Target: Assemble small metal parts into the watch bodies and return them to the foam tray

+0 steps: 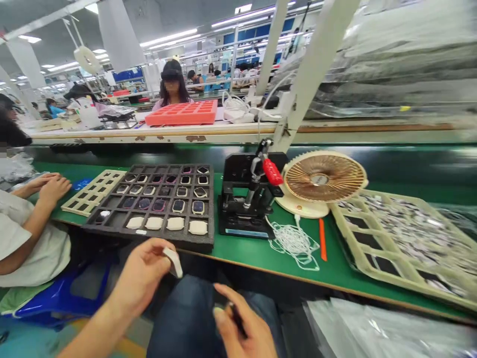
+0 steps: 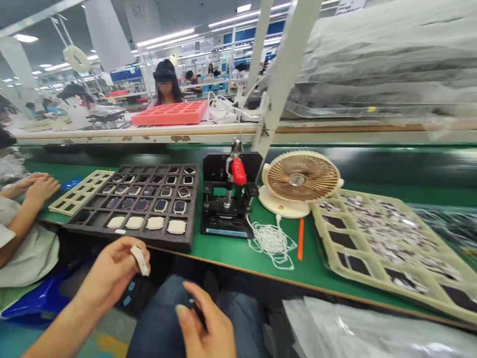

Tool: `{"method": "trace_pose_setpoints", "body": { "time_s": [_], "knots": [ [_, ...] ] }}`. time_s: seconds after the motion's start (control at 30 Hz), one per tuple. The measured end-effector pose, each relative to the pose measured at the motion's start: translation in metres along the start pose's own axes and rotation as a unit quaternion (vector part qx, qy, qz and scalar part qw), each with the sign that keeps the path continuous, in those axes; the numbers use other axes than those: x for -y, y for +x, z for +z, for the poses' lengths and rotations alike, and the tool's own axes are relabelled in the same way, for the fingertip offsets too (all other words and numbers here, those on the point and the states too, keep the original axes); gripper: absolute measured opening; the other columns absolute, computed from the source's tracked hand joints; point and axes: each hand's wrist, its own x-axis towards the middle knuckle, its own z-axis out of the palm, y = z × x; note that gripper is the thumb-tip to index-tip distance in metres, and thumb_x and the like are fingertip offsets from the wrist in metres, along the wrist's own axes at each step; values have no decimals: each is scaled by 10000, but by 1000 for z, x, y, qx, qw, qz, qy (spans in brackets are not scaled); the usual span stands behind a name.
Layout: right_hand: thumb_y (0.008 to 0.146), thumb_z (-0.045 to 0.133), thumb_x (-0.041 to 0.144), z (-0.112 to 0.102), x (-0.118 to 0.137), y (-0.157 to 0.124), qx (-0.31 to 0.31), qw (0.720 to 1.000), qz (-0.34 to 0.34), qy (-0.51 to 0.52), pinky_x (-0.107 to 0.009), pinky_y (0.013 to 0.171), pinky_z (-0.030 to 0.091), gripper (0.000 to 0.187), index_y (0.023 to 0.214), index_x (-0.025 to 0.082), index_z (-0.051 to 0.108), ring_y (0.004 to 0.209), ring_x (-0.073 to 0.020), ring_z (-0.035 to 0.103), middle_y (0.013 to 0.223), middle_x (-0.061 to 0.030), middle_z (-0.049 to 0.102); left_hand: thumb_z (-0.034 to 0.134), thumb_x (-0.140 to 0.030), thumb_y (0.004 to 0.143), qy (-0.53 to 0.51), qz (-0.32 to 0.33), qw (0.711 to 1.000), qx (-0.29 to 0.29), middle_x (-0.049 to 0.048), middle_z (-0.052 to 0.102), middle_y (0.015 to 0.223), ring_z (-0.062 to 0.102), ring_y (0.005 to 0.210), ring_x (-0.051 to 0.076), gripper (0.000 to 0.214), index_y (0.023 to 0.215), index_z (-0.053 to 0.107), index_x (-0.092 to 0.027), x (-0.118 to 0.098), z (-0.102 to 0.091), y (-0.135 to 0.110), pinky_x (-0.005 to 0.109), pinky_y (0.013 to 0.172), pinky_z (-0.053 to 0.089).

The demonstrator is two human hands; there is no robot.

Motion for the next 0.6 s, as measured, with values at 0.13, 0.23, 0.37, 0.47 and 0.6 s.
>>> {"method": "trace_pose_setpoints", "body": {
  "time_s": [0.13, 0.23, 0.37, 0.47, 0.6],
  "knots": [
    [967, 699, 453, 12, 32, 17, 8, 997, -70, 35, -201, 484, 550, 380, 1285, 255, 764, 545, -137, 621, 792, -35, 739, 1026, -308, 598, -117, -102, 988, -24, 30, 734, 829, 670, 718, 140, 398, 911, 800, -212, 47, 48, -19, 231, 687, 569],
    [1008, 661, 356, 14, 35, 21, -26, 997, -67, 43, -203, 532, 571, 254, 1194, 241, 788, 614, -140, 676, 887, -54, 773, 1018, -272, 620, -136, -120, 983, -21, 26, 748, 856, 689, 761, 134, 354, 903, 811, -222, 59, 57, -16, 207, 715, 573],
    [999, 677, 250, 14, 20, 21, -60, 990, -128, -22, -194, 465, 474, 223, 1193, 224, 784, 505, -103, 594, 745, -12, 715, 932, -385, 769, -118, -133, 984, 3, 84, 789, 1078, 741, 978, 198, 348, 1074, 828, -251, 68, 59, -23, 265, 881, 596],
    [991, 663, 192, 12, 13, 20, -43, 978, -188, -75, -228, 514, 470, 289, 1261, 226, 760, 534, -122, 597, 714, -9, 684, 891, -437, 808, -86, -129, 987, 43, 111, 747, 1316, 709, 1193, 275, 474, 1250, 783, -303, 72, 60, -32, 376, 1062, 557],
    [1009, 651, 286, -8, 14, 18, 19, 996, -85, 29, -243, 539, 494, 280, 1269, 258, 751, 603, -139, 620, 846, -33, 718, 837, -381, 871, -90, -148, 984, 47, 142, 746, 1327, 733, 1143, 299, 417, 1270, 770, -283, 67, 62, -33, 425, 1007, 580]
  ]
}}
